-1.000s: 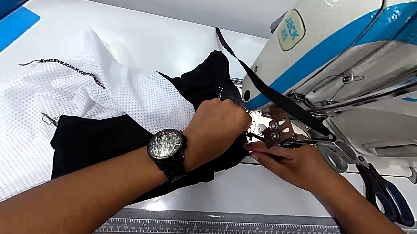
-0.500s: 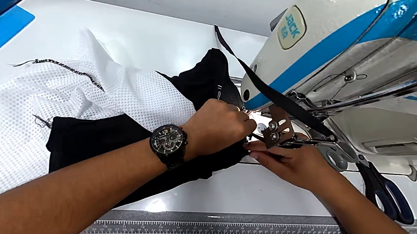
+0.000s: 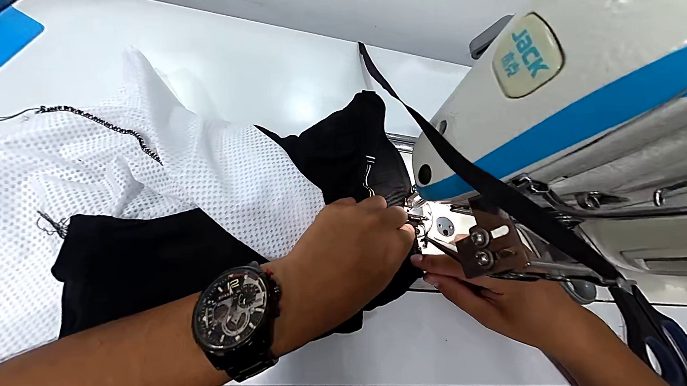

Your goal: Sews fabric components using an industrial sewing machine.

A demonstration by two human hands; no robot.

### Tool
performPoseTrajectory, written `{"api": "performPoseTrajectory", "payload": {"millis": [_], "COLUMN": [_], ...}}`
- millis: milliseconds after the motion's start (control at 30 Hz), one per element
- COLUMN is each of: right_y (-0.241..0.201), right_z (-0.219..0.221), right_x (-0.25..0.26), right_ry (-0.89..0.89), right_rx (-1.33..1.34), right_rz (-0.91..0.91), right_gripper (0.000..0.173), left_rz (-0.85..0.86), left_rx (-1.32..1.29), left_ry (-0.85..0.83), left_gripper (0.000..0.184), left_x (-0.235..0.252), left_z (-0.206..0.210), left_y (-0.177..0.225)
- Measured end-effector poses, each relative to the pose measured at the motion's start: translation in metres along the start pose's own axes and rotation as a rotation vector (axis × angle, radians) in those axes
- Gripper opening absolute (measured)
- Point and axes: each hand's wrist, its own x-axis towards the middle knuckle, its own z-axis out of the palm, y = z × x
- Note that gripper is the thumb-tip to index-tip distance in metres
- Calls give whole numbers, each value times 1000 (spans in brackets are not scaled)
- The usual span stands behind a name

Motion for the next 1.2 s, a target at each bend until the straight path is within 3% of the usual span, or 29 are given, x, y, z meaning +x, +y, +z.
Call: {"api": "performPoseTrajectory", "payload": {"millis": [133, 233, 333, 433, 533, 600, 667, 733, 800, 867, 933, 1000, 1100, 1200], "right_y": [1, -1, 6, 18, 9, -17, -56, -99, -135, -159, -171, -177, -189, -185], "right_z": [-9, -32, -39, -33, -34, -32, -33, -39, -40, -26, -1, 24, 42, 59], "right_x": [-1, -11, -33, -38, -30, -30, -33, -27, -1, 46, 111, 173, 225, 225], "right_ry": [46, 80, 118, 190, 243, 225, 116, -94, -267, -301, -352, -554, -934, -922], "right_rx": [-237, -519, -624, -650, -646, -542, -349, -165, -103, -141, -142, -67, -71, 27], "right_rz": [63, 313, 515, 607, 613, 544, 464, 330, 112, -111, -286, -357, -319, -425], "right_gripper": [26, 31, 45, 42, 38, 36, 33, 32, 31, 30, 42, 48, 55, 40], "left_rz": [18, -87, -264, -596, -975, -1051, -944, -700, -391, -208, -128, -131, -150, -70], "left_rx": [-42, -36, 39, 142, 144, 20, -149, -241, -320, -373, -263, -118, -71, -64], "left_ry": [-2, -93, -186, -315, -393, -375, -315, -320, -382, -425, -440, -476, -386, -143], "left_gripper": [27, 20, 15, 13, 44, 67, 66, 58, 54, 42, 18, 7, 18, 18], "left_x": [4, 6, 16, 31, 53, 48, 16, -34, -81, -112, -130, -141, -164, -196], "left_z": [0, -14, -30, -39, -25, -27, -37, -53, -84, -113, -134, -155, -180, -174], "left_y": [-7, 0, 30, 72, 84, 72, 47, 4, -43, -67, -67, -52, -33, -37]}}
